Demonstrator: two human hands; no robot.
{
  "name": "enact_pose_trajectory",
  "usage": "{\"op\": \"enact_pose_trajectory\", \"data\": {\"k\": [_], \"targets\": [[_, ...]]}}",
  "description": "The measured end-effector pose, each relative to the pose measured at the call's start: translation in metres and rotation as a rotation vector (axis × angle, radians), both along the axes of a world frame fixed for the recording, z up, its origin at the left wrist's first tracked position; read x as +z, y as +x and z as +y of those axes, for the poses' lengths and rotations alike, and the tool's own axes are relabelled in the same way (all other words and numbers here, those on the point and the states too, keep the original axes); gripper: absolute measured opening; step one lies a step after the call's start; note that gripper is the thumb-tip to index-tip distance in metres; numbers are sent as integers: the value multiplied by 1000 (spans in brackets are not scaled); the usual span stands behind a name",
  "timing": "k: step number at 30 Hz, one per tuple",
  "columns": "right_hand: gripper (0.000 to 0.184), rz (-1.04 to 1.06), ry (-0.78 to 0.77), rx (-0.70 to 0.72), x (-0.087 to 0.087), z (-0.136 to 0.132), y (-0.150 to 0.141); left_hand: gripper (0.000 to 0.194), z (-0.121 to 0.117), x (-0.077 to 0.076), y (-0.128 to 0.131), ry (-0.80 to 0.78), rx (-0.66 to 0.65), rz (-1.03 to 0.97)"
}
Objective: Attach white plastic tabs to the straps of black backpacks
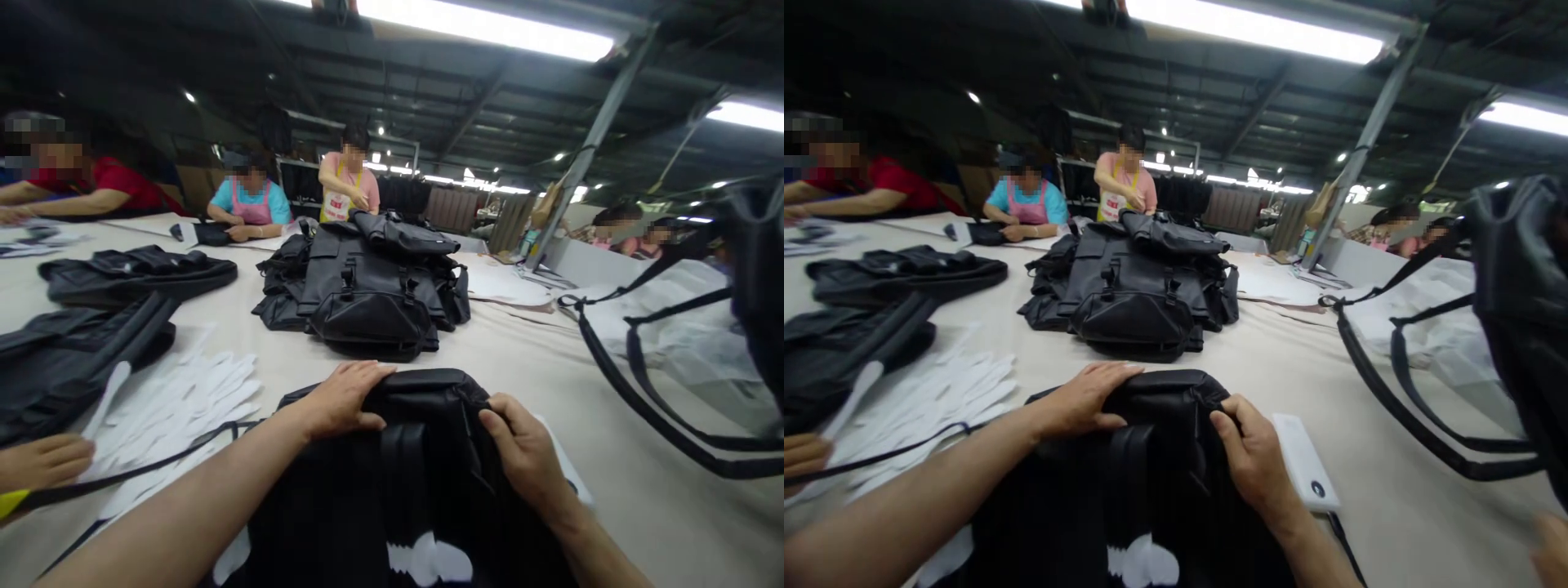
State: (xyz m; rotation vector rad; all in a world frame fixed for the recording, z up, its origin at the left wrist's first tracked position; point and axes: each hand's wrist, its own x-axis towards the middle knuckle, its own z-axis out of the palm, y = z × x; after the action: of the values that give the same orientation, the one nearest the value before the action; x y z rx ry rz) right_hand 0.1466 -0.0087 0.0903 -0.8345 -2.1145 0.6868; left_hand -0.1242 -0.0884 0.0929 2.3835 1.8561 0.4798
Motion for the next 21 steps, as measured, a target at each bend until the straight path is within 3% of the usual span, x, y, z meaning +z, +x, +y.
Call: {"op": "enact_pose_trajectory", "data": {"k": [4, 7, 11, 14, 16, 18, 21], "targets": [[24, 100, -222, -38, -8, -6, 2, 54, -12, 8, 15, -48, -15, 40], [26, 64, -261, -21, -8, -8, 1, 33, -16, 16, 21, -125, 42, -9], [24, -94, -29, 21, 18, -9, 9, 11, -21, 35, 22, -149, 57, -79], [26, -173, 303, 32, 48, -15, 6, 12, -29, 47, 34, -130, 28, -34], [34, -333, 446, 140, 61, -23, -2, 17, -38, 48, 49, -101, -1, 76], [23, -538, 469, 310, 64, -34, -7, 19, -51, 44, 66, -104, -50, 172], [10, -665, 489, 447, 50, -55, -4, 19, -76, 32, 83, -143, -164, 195]]}}
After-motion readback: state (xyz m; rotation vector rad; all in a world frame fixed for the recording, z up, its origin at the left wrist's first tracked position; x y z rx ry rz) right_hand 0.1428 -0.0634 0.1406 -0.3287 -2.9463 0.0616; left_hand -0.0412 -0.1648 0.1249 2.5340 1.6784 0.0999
